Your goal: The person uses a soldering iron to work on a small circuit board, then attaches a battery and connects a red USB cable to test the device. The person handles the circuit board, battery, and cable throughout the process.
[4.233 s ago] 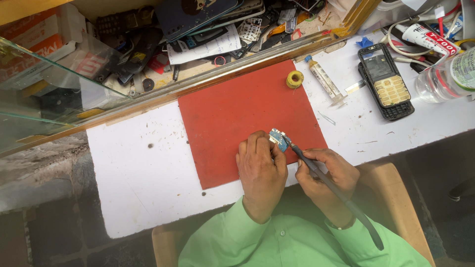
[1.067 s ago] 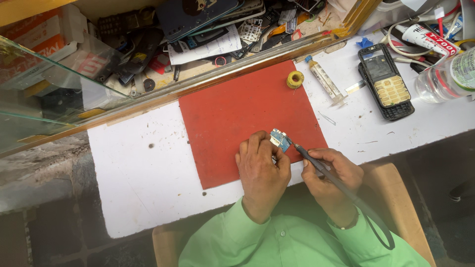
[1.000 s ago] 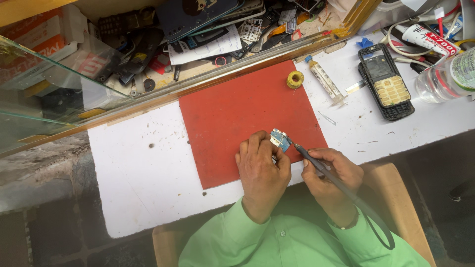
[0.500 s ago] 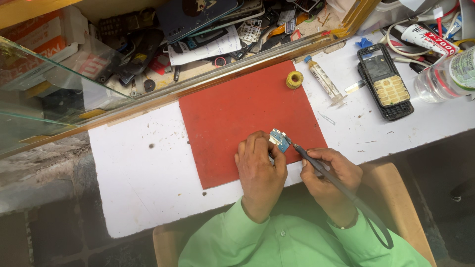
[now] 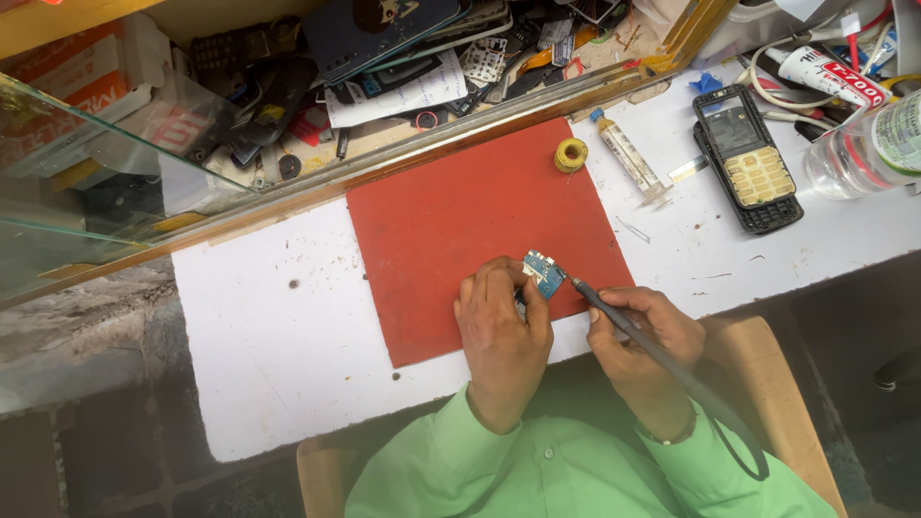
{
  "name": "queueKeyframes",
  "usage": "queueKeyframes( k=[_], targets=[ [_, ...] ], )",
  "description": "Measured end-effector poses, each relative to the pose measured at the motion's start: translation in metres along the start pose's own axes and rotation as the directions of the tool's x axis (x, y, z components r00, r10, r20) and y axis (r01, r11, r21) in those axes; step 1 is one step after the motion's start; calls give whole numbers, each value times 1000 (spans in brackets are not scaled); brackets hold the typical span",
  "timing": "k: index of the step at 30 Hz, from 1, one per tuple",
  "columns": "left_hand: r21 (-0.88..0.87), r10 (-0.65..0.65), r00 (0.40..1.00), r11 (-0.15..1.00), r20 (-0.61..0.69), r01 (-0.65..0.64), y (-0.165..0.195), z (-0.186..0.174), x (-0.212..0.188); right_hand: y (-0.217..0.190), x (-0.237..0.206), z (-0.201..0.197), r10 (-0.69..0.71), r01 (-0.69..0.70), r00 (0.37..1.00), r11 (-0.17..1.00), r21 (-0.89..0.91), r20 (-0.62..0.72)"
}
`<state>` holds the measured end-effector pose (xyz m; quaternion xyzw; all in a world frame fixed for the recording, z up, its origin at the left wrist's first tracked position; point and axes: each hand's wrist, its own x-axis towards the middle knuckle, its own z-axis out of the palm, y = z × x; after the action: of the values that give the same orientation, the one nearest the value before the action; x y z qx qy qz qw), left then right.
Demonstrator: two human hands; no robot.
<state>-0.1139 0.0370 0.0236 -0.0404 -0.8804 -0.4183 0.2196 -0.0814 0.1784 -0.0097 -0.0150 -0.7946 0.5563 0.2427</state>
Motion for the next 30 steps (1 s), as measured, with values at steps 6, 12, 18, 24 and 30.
queueKeyframes(
  k=[6, 12, 18, 24, 30],
  targets=[
    [16, 19, 1000, 1000, -13, -19, 1, -1, -2, 3, -1, -2, 53, -50, 998, 992, 119, -25],
    [-4, 23, 1000, 1000, -17, -23, 1, -1, -3, 2, -1, -2, 33, -29, 999, 992, 125, -34],
    [16, 37, 999, 999, 4, -37, 0, -2, -4, -5, -1, -1, 10, -11, 1000, 1000, -22, -10],
    [10, 20, 1000, 1000, -1, -20, -1, 0, -4, -11, 0, 2, -42, 42, 999, 999, 9, 3],
    [-11, -8, 1000, 1000, 15, 8, -1, -1, -3, -8, -1, 2, -1, 1, 1000, 999, 36, -5]
  ],
)
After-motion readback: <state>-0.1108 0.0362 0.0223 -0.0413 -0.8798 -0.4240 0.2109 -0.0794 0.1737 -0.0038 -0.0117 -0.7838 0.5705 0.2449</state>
